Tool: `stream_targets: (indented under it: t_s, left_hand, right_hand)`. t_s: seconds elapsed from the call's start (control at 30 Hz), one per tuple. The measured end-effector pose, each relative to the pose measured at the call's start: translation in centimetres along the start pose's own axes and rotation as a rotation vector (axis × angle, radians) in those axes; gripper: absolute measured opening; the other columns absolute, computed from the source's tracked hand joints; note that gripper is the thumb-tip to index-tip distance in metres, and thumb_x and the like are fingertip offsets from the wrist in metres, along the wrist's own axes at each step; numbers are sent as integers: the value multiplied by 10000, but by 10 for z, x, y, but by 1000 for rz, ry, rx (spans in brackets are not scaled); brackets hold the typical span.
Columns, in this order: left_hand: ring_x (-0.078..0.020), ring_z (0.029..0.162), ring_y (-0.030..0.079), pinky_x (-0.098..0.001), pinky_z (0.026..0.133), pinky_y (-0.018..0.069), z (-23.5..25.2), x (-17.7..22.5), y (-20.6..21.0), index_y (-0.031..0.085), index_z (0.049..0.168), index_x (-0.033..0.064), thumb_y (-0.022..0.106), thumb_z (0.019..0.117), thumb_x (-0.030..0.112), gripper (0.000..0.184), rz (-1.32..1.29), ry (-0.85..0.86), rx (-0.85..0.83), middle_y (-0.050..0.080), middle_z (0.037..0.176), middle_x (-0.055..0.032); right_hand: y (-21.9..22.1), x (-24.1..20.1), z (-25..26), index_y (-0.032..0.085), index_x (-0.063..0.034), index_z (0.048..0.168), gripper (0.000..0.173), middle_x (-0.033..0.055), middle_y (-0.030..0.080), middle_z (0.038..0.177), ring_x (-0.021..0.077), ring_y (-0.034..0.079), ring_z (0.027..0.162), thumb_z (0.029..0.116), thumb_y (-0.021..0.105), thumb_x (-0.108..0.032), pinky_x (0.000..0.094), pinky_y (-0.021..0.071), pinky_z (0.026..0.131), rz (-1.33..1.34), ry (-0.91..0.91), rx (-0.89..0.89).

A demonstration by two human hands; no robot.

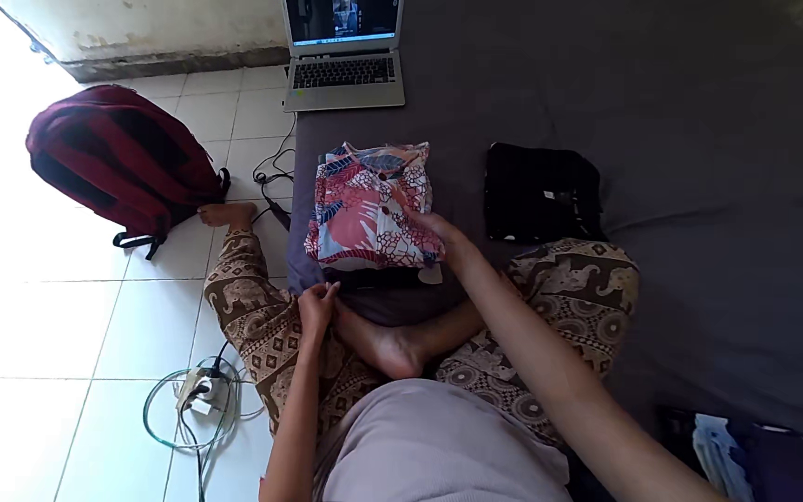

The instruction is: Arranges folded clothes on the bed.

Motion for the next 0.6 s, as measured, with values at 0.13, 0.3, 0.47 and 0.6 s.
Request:
stream_targets:
  t_s: [0.13,0.3,0.47,0.6]
  left_hand:
    - [-305,961,659,-507,920,487,5,1,-1,715,1032,-51,634,1004,198,264,40,-14,-34,699,990,-206]
    - [-284,935,659,-483,910,490,4,-3,-2,708,1043,-52,620,1018,201,270,-3,5,-37,700,981,-196]
    - [-312,997,677,-494,937,500,-9,1,-5,680,1153,-46,649,1004,203,291,-1,25,9,711,1054,-204]
    - [-355,1080,658,-542,972,478,-13,4,-6,665,1198,-36,616,1022,218,312,83,-14,-20,700,1117,-214]
  right_hand:
    - [-6,22,14,549,-14,1231,235,33,620,878,56,609,729,1068,537,-184,235,537,700,50,41,8]
    - [-19,22,12,528,28,1310,333,101,637,1039,96,617,856,1047,581,-170,275,531,795,-14,2,70]
    - [-22,14,13,515,44,1340,394,153,635,1127,135,617,919,1028,620,-171,309,524,844,-66,-82,128]
    - [-22,17,13,499,51,1374,422,192,622,1218,173,614,1012,1032,615,-167,338,509,909,-75,-129,151]
Point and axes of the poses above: each hand's wrist, its own z-axis towards the middle knuckle, its own y-axis out of the palm, x = y × z, the point moved 8 cm from there along z, towards the middle knuckle
